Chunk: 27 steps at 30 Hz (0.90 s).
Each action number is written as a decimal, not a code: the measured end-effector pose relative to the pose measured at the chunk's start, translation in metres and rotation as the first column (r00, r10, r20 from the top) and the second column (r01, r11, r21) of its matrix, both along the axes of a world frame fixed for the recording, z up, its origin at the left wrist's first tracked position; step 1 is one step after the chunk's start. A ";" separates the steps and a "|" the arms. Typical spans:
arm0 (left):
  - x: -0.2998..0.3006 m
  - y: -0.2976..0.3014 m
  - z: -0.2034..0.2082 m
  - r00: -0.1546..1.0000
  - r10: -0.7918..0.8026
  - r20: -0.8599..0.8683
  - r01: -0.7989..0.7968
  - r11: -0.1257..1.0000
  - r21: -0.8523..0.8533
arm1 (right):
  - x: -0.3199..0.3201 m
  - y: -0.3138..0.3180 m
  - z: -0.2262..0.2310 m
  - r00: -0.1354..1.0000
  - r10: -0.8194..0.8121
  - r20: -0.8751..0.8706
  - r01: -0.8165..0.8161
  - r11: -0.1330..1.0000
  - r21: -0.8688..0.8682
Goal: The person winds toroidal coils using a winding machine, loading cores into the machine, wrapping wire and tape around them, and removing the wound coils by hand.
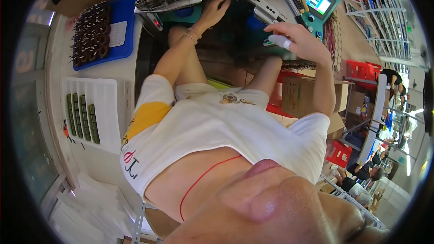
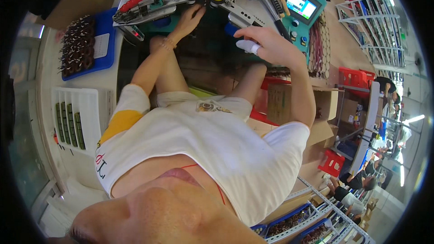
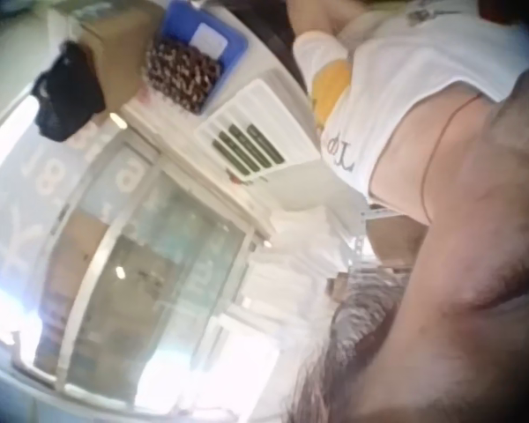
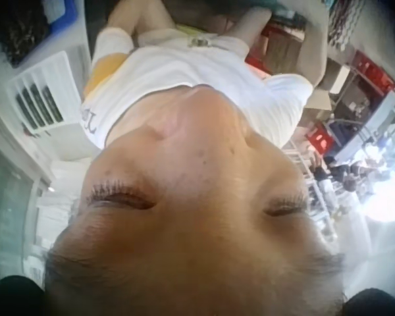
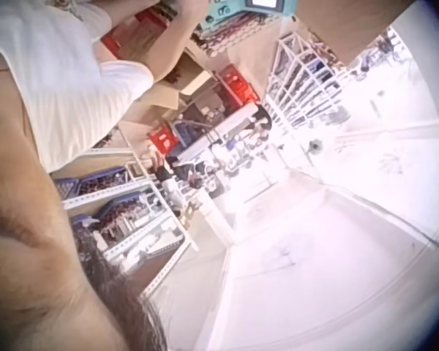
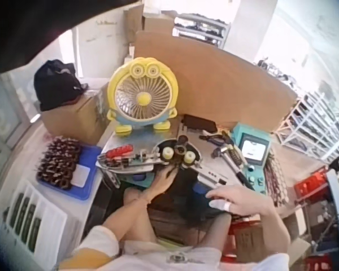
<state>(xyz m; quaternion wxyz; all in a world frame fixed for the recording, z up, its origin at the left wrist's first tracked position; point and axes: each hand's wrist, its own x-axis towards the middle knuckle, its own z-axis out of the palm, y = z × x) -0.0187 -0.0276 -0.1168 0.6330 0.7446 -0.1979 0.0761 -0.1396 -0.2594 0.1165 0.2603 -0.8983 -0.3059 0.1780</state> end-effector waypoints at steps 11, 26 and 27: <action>0.042 0.019 0.146 0.589 -0.470 -0.657 0.229 0.877 -0.421 | 0.069 0.010 -0.035 0.956 -0.054 0.288 0.031 0.996 0.084; 0.035 0.015 0.097 0.871 0.204 0.446 -0.387 0.845 0.369 | 0.256 0.039 -0.010 0.894 -0.419 0.160 0.369 0.890 0.267; 0.037 0.018 0.097 0.870 0.204 0.450 -0.386 0.848 0.363 | 0.257 0.047 -0.005 0.867 -0.429 0.255 0.349 0.886 0.304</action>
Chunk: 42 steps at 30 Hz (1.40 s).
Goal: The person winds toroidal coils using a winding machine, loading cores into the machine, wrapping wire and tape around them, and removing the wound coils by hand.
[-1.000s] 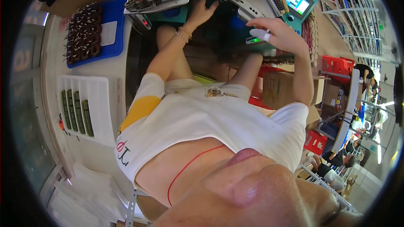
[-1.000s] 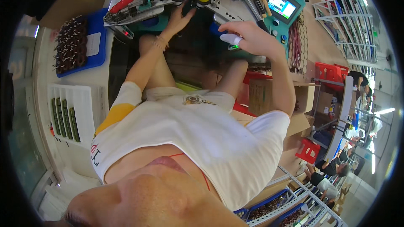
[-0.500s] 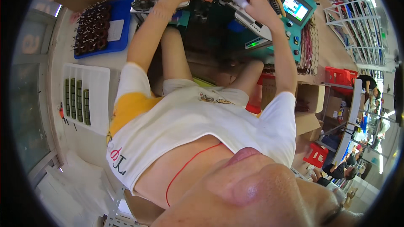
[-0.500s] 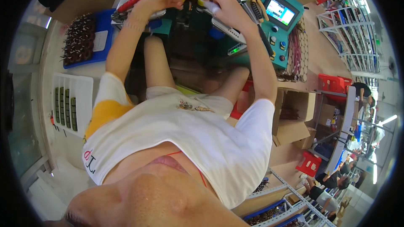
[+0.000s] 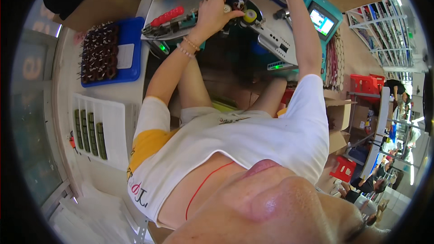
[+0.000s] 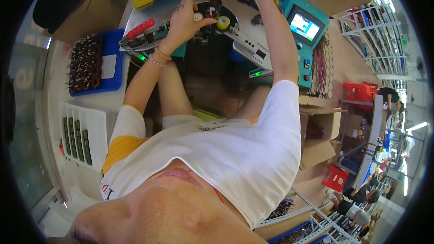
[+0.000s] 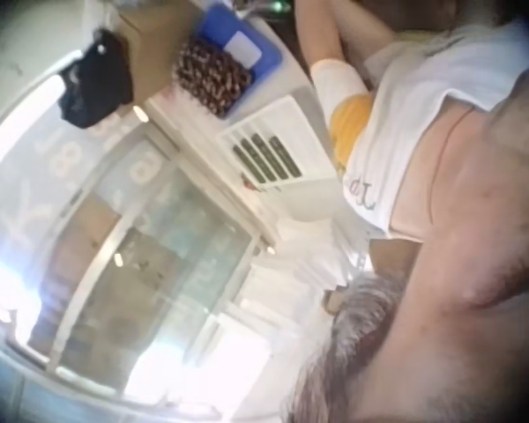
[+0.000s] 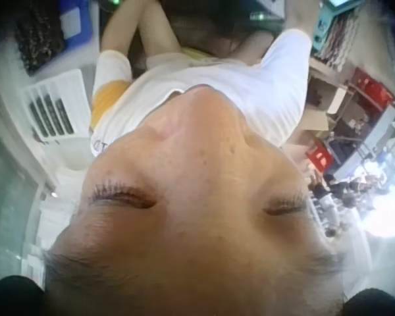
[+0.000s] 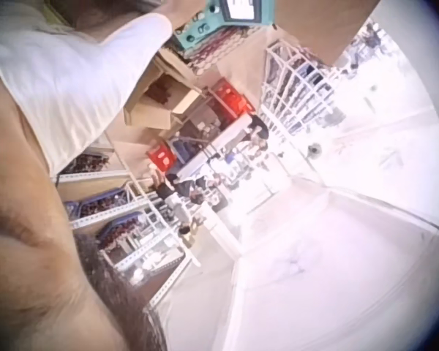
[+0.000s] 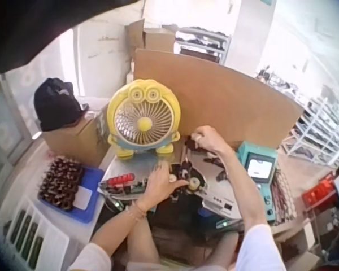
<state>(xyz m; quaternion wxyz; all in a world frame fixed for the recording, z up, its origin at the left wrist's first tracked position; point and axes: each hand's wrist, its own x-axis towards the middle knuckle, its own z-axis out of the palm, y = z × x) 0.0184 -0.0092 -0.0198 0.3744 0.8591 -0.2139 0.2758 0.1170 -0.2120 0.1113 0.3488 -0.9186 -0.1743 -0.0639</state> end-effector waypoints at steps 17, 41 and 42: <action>-0.004 0.001 0.006 0.978 0.038 -0.204 -0.044 0.999 -0.024 | -0.047 0.046 0.014 0.799 0.545 -0.256 -0.598 0.670 -0.439; 0.003 0.008 0.037 0.943 -0.301 -0.140 0.332 0.867 0.372 | -0.142 0.090 -0.255 0.924 0.340 -0.173 0.233 -0.142 0.962; 0.003 0.008 0.038 0.940 -0.297 -0.168 0.339 0.867 0.365 | -0.140 0.090 -0.257 0.920 0.350 -0.174 0.238 -0.149 0.960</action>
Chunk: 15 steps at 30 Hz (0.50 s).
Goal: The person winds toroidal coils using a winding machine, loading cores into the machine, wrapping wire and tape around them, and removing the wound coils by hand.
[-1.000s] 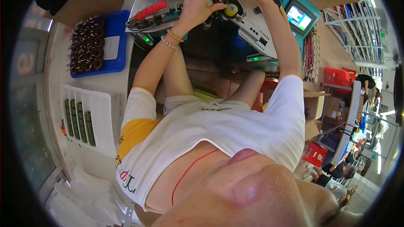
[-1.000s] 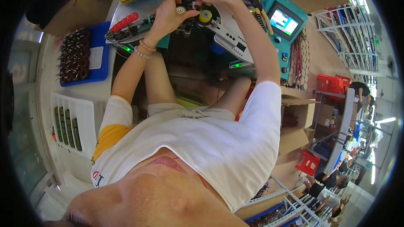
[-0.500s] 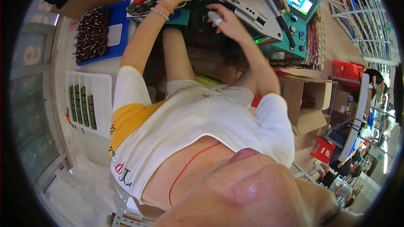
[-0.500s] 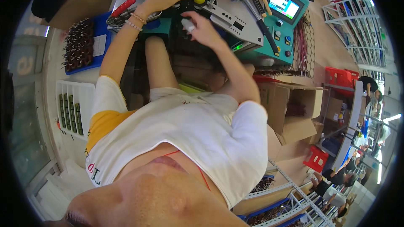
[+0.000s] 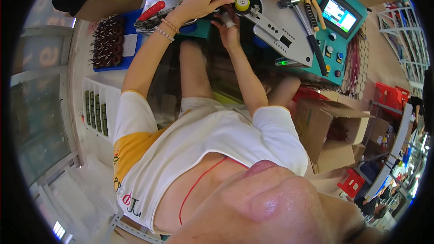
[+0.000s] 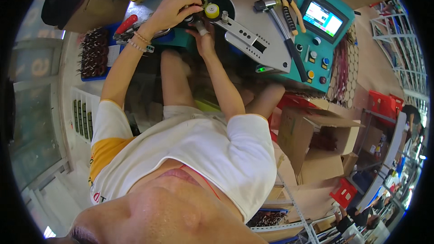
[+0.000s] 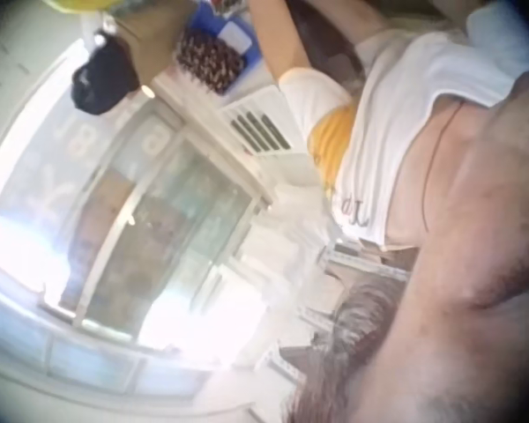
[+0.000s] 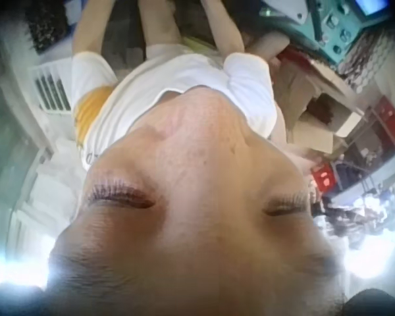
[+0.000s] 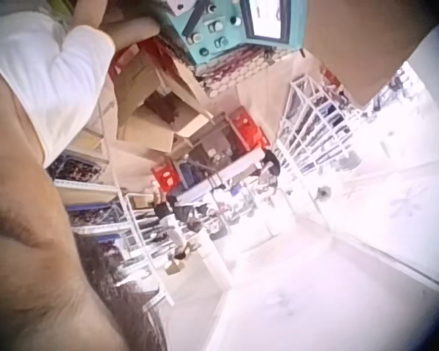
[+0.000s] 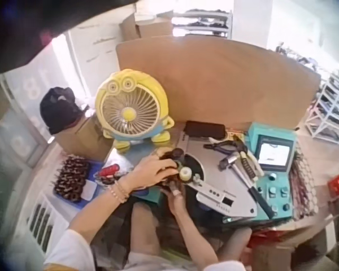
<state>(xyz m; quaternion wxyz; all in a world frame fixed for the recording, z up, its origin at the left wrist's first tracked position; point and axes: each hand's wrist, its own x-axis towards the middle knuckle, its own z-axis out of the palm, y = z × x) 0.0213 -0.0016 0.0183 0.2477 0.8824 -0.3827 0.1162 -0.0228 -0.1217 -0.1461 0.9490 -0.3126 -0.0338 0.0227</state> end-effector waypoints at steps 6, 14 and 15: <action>-0.002 -0.002 0.004 1.000 0.026 -0.001 -0.026 1.000 -0.017 | 0.009 0.007 -0.005 0.996 -0.038 0.077 0.034 0.998 0.057; -0.002 -0.002 0.005 1.000 0.013 0.009 -0.013 1.000 0.000 | 0.010 0.026 0.009 0.977 -0.168 0.131 0.177 0.983 -0.054; -0.002 -0.001 0.005 1.000 0.015 0.001 -0.015 1.000 0.003 | 0.005 0.032 0.015 0.978 -0.163 0.131 0.171 0.984 -0.055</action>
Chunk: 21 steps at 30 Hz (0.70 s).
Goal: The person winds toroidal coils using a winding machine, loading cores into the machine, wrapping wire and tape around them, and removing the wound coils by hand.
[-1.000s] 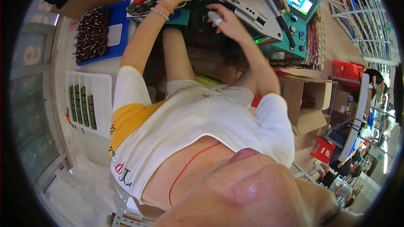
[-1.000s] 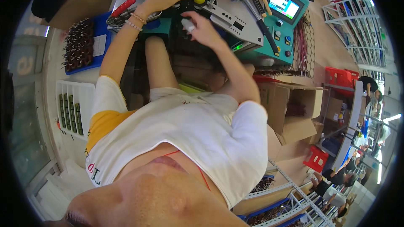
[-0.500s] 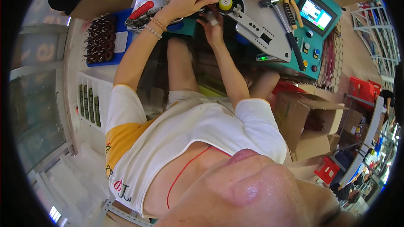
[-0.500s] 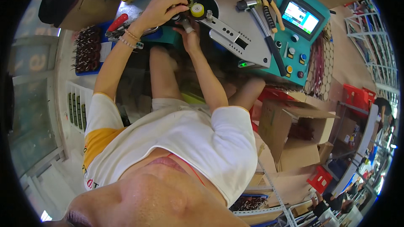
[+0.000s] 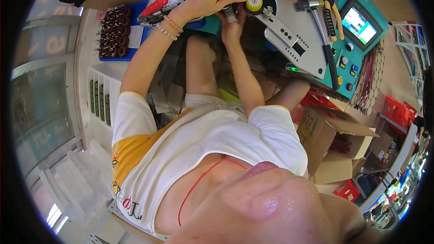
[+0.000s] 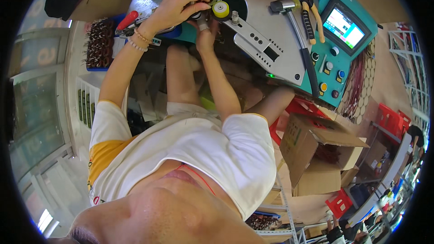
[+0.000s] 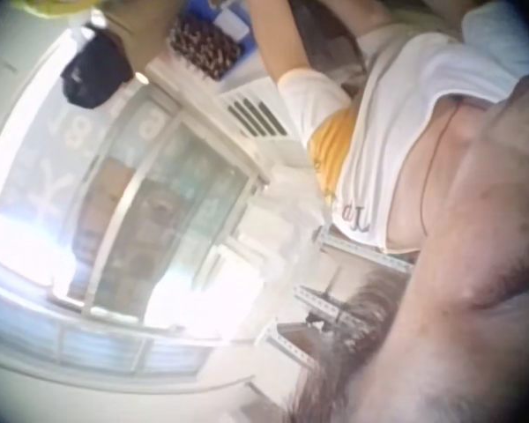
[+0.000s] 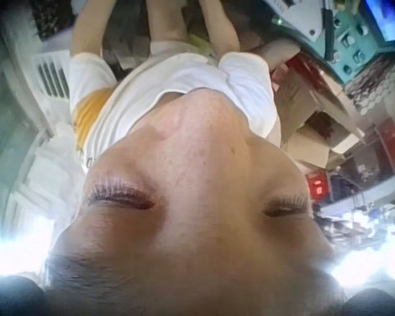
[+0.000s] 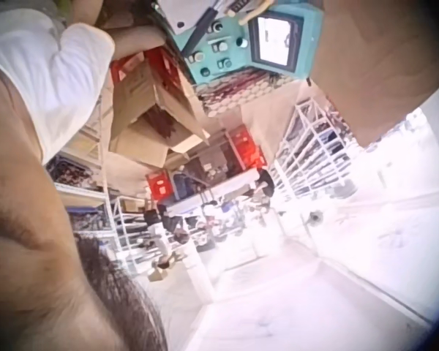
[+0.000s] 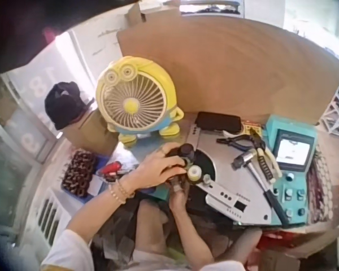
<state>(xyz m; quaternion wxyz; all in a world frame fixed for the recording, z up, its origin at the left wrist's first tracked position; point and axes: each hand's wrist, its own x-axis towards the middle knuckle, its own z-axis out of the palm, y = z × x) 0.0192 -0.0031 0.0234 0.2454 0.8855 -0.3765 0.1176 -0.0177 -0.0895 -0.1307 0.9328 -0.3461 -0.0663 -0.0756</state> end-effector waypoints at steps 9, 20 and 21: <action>-0.005 -0.005 0.014 0.995 -0.024 -0.101 0.009 0.990 -0.140 | -0.037 0.016 0.011 0.981 -0.030 -0.191 0.113 0.891 0.439; -0.007 0.002 -0.003 0.994 0.019 0.107 -0.002 0.987 -0.162 | -0.041 -0.032 0.032 0.927 0.229 -0.298 -0.169 0.962 0.214; -0.009 0.004 -0.004 0.989 0.014 0.148 0.014 0.982 -0.189 | -0.036 -0.030 0.030 0.929 0.229 -0.291 -0.173 0.963 0.208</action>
